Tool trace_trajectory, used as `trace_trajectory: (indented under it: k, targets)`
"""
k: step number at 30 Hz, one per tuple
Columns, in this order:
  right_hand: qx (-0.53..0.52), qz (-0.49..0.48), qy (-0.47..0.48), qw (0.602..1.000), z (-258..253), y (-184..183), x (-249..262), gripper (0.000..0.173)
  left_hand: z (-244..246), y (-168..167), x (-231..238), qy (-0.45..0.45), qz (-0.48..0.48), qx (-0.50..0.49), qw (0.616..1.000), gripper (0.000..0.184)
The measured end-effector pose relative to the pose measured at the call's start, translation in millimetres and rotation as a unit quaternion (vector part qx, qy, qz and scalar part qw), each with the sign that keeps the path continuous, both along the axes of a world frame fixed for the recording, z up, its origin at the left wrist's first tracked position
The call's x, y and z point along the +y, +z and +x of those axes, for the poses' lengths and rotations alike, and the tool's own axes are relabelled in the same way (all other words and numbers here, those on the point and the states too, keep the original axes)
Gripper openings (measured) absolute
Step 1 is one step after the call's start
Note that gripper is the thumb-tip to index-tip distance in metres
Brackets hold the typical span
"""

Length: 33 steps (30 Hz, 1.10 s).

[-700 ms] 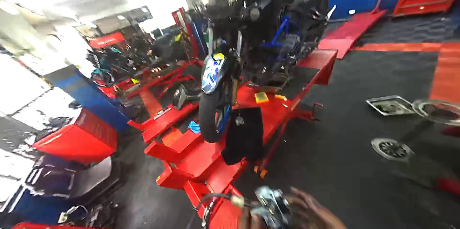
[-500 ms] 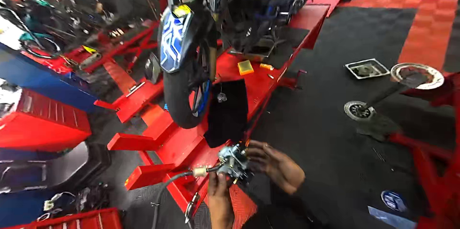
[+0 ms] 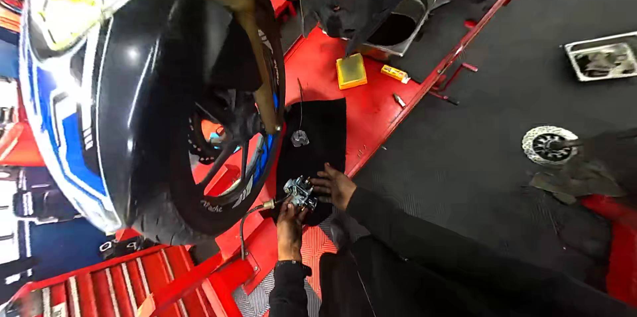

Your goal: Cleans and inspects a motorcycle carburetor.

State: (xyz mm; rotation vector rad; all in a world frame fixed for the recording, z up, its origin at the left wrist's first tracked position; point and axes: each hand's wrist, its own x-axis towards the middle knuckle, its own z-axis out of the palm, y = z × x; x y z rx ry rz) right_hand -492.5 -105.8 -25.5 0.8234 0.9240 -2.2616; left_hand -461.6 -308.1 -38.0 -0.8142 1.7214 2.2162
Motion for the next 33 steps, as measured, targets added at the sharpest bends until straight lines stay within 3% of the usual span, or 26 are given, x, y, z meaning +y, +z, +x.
trace_trajectory:
  k: [6,12,33]
  targets:
    - [-0.043,0.009,0.030,0.999,-34.1,-31.2,7.8,0.075,-8.4,-21.8,19.9,0.074,0.022,-0.031,0.997,0.034]
    - [-0.054,0.020,0.059,0.997,-49.7,-40.2,13.5,0.074,-17.0,-20.9,29.8,0.064,0.029,-0.036,0.997,0.034]
    - [-0.057,0.003,0.074,0.996,-60.1,-34.0,27.4,0.074,-23.0,-10.8,33.5,0.066,-0.002,-0.024,0.998,0.033]
